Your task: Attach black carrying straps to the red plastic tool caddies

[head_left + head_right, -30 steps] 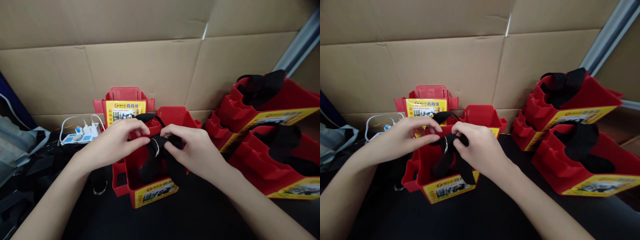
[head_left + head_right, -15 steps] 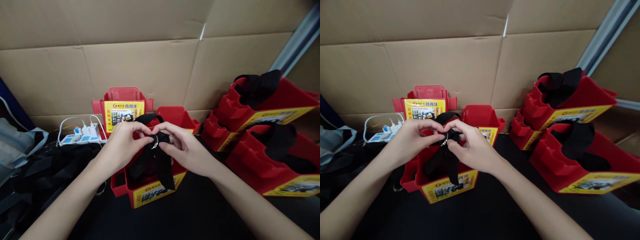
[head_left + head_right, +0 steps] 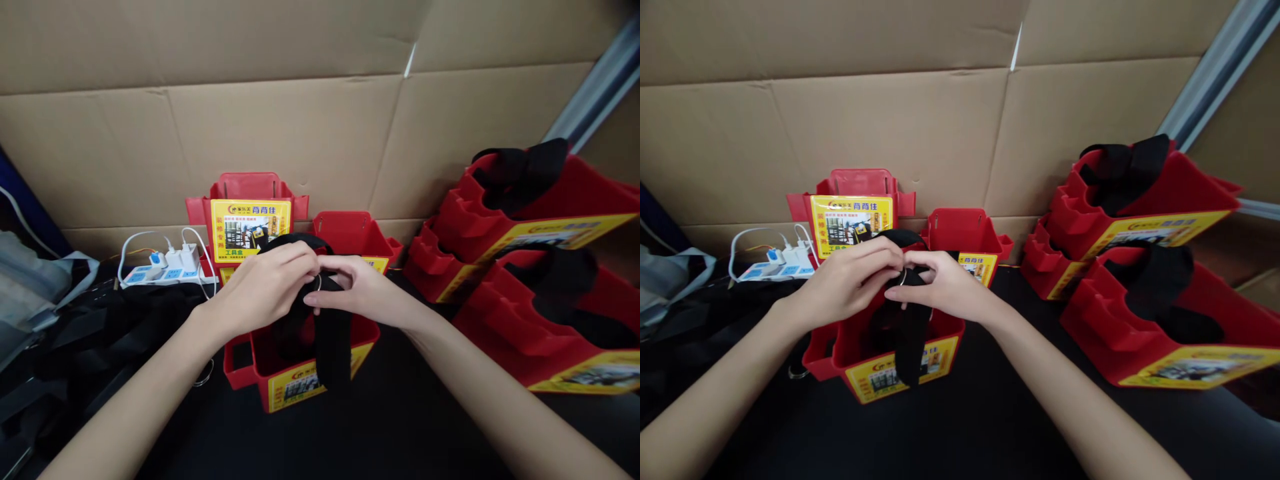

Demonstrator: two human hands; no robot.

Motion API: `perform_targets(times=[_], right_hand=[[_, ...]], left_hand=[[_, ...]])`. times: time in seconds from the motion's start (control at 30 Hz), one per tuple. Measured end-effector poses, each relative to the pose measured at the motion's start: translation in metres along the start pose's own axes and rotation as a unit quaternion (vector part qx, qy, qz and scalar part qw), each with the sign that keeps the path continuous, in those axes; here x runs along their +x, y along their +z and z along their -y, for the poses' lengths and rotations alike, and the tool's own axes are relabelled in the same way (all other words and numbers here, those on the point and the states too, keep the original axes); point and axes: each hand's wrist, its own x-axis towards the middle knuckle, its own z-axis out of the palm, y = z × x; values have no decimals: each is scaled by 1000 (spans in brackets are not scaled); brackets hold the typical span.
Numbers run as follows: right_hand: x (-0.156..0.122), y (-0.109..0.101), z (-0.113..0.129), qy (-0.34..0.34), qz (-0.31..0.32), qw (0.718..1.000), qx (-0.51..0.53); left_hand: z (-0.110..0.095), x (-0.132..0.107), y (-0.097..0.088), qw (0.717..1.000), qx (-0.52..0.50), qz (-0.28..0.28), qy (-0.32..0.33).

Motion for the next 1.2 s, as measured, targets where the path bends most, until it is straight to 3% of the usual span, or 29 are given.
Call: perform_targets(times=[0.23, 0.4, 0.47, 0.53, 0.63, 0.7, 0.83, 0.93, 1.07, 1.2], right_hand=[[0, -5, -2, 30, -48, 996, -71], [-3, -14, 3, 63, -99, 986, -119], [-6, -12, 9, 31, -105, 987, -115], [-9, -6, 15, -30, -108, 986, -123], [-11, 2, 17, -142, -125, 962, -196], [-10, 4, 12, -190, -129, 943, -240], [-6, -1, -2, -204, -62, 926, -311], [-6, -6, -6, -207, -15, 920, -333], [-11, -16, 2, -212, 4, 922, -323], [-15, -28, 11, -187, 53, 926, -324]], left_hand=[[14, -1, 3, 998, -41, -52, 5], [25, -9, -34, 985, -20, -149, -89], [23, -12, -48, 984, -15, -131, -117], [16, -12, -52, 992, -6, -86, -96], [5, -8, -40, 999, 14, -23, -42], [2, -4, -29, 999, 31, -25, -31], [7, -2, -19, 990, 36, -121, -64], [12, -2, -22, 974, -24, -182, -132], [22, -3, -27, 942, -100, -215, -237], [37, -9, -37, 897, -78, -297, -318]])
